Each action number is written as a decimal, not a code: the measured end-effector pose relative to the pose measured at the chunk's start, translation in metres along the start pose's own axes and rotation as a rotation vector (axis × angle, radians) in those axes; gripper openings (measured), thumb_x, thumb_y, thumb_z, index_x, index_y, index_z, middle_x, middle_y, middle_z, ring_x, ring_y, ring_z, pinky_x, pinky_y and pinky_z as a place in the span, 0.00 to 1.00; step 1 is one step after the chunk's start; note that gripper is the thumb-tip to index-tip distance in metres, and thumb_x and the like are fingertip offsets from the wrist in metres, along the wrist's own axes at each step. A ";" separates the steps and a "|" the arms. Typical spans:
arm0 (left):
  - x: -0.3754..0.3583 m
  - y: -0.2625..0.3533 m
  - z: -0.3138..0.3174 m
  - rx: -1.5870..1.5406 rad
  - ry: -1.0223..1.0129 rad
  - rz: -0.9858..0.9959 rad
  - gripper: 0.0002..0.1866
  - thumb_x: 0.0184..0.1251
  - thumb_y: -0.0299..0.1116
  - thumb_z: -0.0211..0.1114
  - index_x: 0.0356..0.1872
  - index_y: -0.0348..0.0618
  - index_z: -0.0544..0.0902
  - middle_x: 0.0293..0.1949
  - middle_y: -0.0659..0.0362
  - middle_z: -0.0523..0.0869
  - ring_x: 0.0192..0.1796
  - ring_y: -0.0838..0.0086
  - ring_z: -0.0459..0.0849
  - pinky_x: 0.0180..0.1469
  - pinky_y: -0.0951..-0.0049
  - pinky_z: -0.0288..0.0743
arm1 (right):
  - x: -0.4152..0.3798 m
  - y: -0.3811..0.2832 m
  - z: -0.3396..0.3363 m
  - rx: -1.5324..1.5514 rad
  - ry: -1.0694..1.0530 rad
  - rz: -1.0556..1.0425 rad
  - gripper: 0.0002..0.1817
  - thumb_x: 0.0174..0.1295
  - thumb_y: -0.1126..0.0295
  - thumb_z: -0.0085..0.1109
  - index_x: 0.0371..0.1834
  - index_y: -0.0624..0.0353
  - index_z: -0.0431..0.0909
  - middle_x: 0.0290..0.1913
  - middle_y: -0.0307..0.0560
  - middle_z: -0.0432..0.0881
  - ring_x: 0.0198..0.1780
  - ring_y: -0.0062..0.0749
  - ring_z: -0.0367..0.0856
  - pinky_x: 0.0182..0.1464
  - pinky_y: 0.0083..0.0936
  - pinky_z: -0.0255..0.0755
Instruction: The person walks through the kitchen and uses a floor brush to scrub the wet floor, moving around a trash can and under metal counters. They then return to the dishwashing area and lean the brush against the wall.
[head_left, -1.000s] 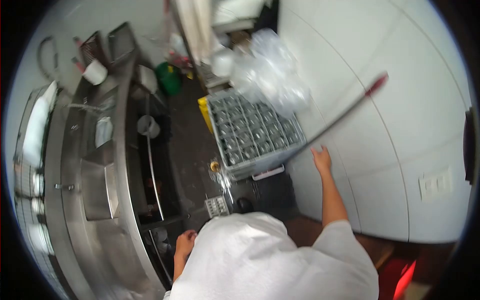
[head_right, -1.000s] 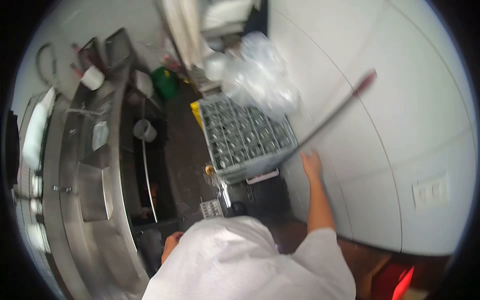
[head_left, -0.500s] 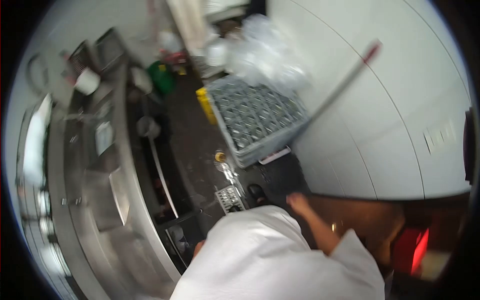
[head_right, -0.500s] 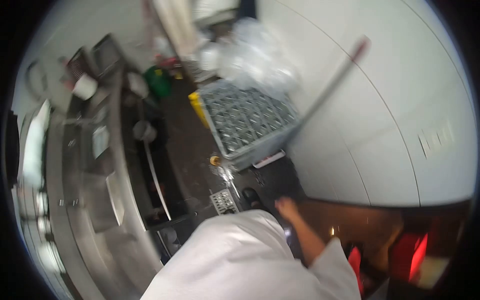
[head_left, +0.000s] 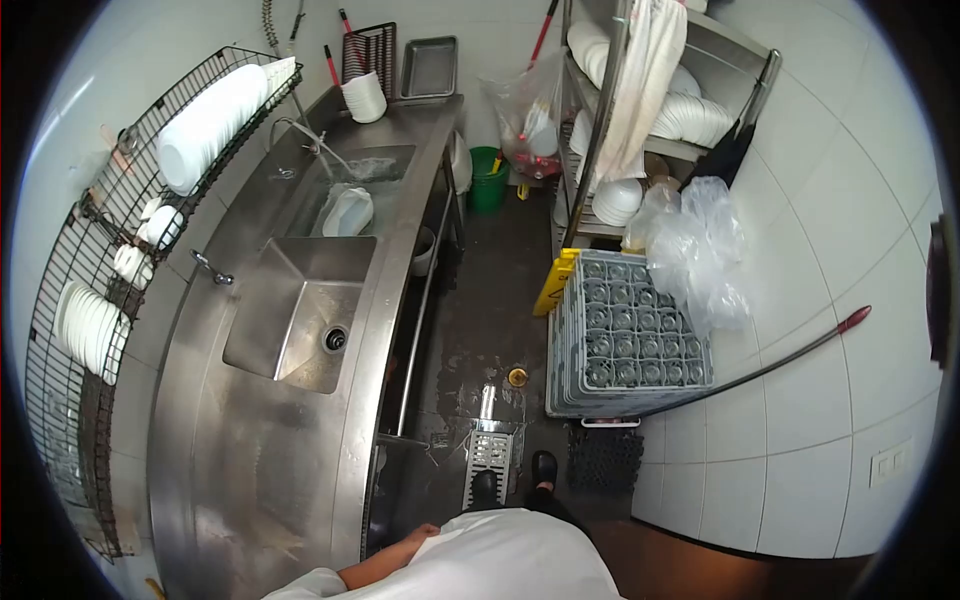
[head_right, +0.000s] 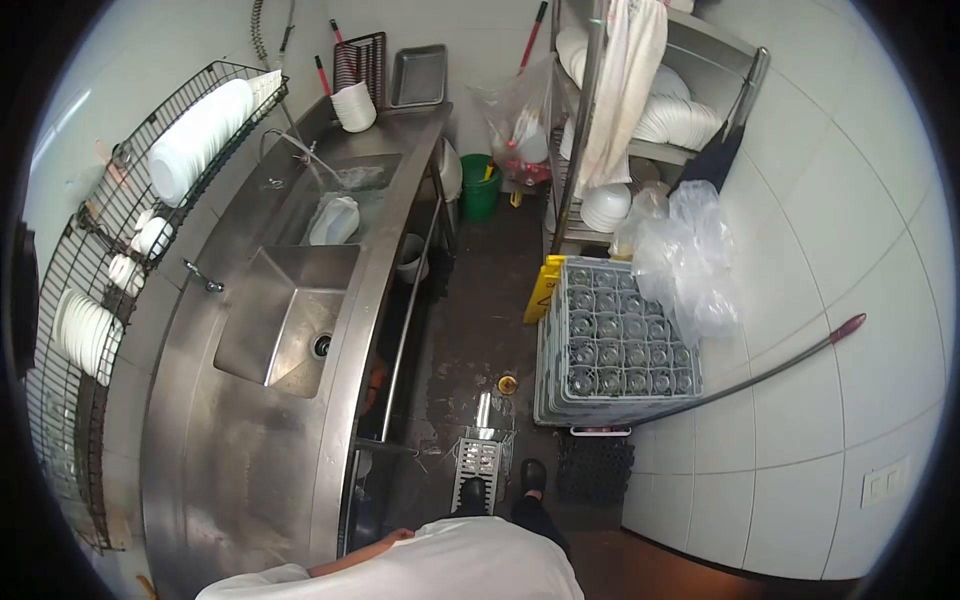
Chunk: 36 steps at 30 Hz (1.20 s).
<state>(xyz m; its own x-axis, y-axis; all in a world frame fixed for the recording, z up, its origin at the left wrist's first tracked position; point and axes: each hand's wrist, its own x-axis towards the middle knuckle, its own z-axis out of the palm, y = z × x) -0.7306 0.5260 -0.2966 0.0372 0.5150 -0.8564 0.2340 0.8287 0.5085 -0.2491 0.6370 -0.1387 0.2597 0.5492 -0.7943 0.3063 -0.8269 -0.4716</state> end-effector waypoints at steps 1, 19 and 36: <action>-0.007 0.011 -0.004 -0.002 -0.064 -0.036 0.19 0.73 0.46 0.69 0.54 0.45 0.85 0.50 0.58 0.88 0.54 0.72 0.84 0.58 0.67 0.76 | -0.004 -0.014 0.003 0.000 -0.014 -0.028 0.21 0.73 0.57 0.55 0.58 0.60 0.84 0.53 0.52 0.88 0.55 0.44 0.85 0.60 0.41 0.76; -0.193 0.144 -0.029 0.403 -0.239 0.113 0.19 0.70 0.35 0.69 0.60 0.47 0.87 0.54 0.53 0.90 0.54 0.68 0.89 0.62 0.68 0.78 | -0.105 -0.060 -0.049 -0.093 -0.252 -0.175 0.15 0.75 0.64 0.54 0.54 0.61 0.84 0.49 0.45 0.88 0.51 0.34 0.85 0.58 0.34 0.76; -0.295 0.260 0.069 -0.909 0.282 0.112 0.03 0.63 0.33 0.67 0.34 0.47 0.84 0.31 0.62 0.85 0.36 0.73 0.86 0.43 0.69 0.80 | -0.110 0.002 -0.193 0.687 -0.289 -0.031 0.07 0.74 0.67 0.58 0.44 0.58 0.81 0.39 0.40 0.86 0.43 0.27 0.84 0.54 0.28 0.76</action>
<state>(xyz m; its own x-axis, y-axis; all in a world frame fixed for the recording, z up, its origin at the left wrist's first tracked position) -0.6133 0.5745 0.0819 -0.2498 0.5368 -0.8059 -0.6048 0.5634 0.5628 -0.1003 0.5981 0.0217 -0.0199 0.5980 -0.8012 -0.3569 -0.7528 -0.5530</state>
